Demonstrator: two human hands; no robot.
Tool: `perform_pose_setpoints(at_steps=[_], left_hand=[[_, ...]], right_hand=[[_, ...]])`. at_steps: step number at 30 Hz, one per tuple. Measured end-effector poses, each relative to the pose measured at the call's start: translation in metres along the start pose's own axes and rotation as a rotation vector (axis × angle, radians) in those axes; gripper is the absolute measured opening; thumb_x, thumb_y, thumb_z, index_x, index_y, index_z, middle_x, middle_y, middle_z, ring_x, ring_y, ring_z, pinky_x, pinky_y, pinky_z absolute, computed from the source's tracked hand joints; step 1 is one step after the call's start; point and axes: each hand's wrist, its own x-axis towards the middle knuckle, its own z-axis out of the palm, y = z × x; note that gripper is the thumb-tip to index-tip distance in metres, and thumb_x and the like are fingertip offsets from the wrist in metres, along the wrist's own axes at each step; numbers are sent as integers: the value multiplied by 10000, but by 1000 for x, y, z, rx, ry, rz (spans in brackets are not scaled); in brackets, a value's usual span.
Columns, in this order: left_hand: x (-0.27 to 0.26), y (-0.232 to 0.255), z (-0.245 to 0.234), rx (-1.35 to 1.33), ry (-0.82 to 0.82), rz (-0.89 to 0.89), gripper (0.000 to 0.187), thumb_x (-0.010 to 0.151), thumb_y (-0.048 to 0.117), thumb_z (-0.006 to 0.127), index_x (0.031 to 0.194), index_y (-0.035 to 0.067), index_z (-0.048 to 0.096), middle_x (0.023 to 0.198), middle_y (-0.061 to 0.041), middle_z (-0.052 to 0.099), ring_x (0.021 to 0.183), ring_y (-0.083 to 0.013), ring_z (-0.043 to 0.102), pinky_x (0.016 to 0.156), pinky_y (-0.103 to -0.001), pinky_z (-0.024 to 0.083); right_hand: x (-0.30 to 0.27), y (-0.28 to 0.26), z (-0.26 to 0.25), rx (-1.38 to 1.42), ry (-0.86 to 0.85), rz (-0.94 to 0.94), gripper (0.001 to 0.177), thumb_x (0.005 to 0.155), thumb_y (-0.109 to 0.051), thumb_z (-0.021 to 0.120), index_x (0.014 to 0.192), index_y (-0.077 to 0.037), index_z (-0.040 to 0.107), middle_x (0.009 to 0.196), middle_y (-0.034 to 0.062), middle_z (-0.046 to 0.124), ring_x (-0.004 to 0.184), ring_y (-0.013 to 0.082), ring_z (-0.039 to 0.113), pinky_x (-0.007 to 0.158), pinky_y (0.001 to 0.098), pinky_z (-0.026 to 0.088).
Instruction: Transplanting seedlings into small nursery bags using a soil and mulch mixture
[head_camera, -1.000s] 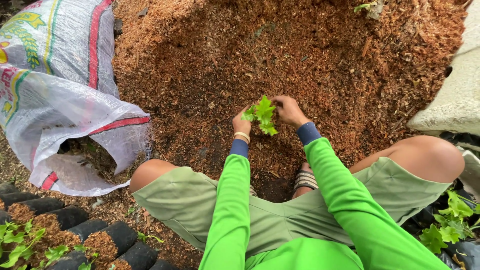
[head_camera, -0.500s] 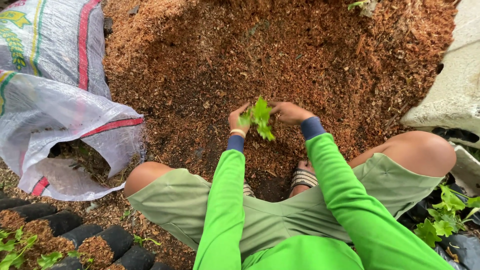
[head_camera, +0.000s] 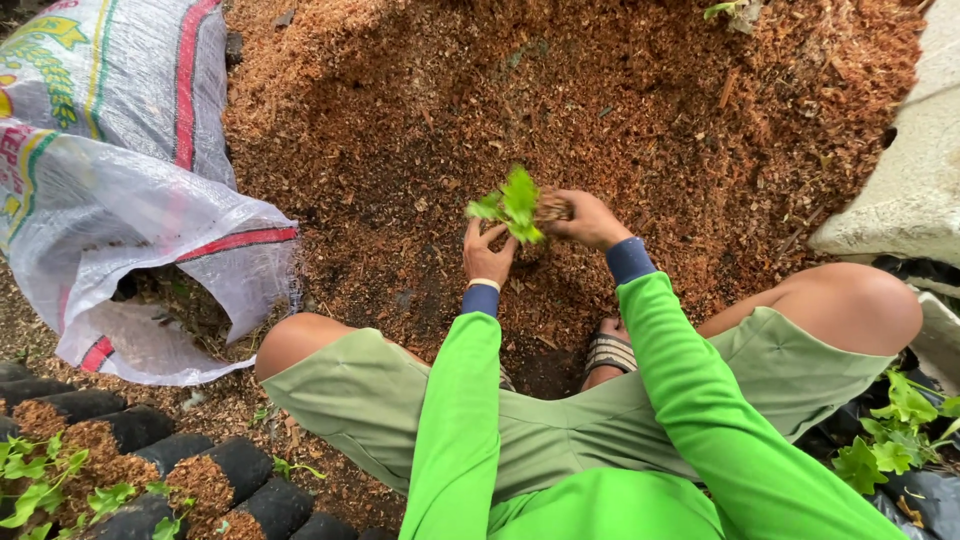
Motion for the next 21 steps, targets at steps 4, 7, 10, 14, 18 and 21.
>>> perform_pose_setpoints(at_steps=[4,7,10,14,18,21], left_hand=[[16,12,0,-30,-65,-164,209,786,389,858,965,289,821,1399,-27,638,1280,-390,602,1048,-594,523],[25,-13,19,113,-109,-398,192,797,482,793,933,347,811,1398,130,622,1280,-314,613,946,-605,571],[23,1,14,167,-110,-406,163,722,354,783,882,362,807,1342,184,635,1235,-301,642,911,-599,573],[15,24,1,67,-103,-343,220,761,275,744,957,194,799,1411,7,609,1229,-390,635,987,-568,558],[9,7,-2,-242,-180,-190,616,684,436,921,1098,26,721,1548,-220,448,1364,-483,493,1178,-582,424],[3,2,-5,-52,-150,-106,383,801,257,853,1130,91,749,1516,-240,464,1391,-481,473,1155,-611,430]], right_hand=[[9,-13,30,-276,-140,-32,622,865,106,600,1476,9,533,1354,319,595,1225,434,619,1037,532,533],[38,47,82,-401,138,-173,330,829,119,654,990,-113,825,911,114,779,891,350,762,749,446,666],[51,74,90,-554,248,-99,239,794,-73,737,893,-269,832,832,15,762,795,295,769,691,471,663],[20,20,50,-524,298,-20,585,710,-154,941,1159,-106,569,1228,132,483,1169,378,548,822,499,606],[81,112,57,-496,172,13,878,617,-294,997,1334,-124,519,1315,207,475,1205,489,548,859,651,592],[48,62,50,-471,154,93,798,698,-155,935,1364,-100,498,1348,234,461,1175,506,576,866,687,574]])
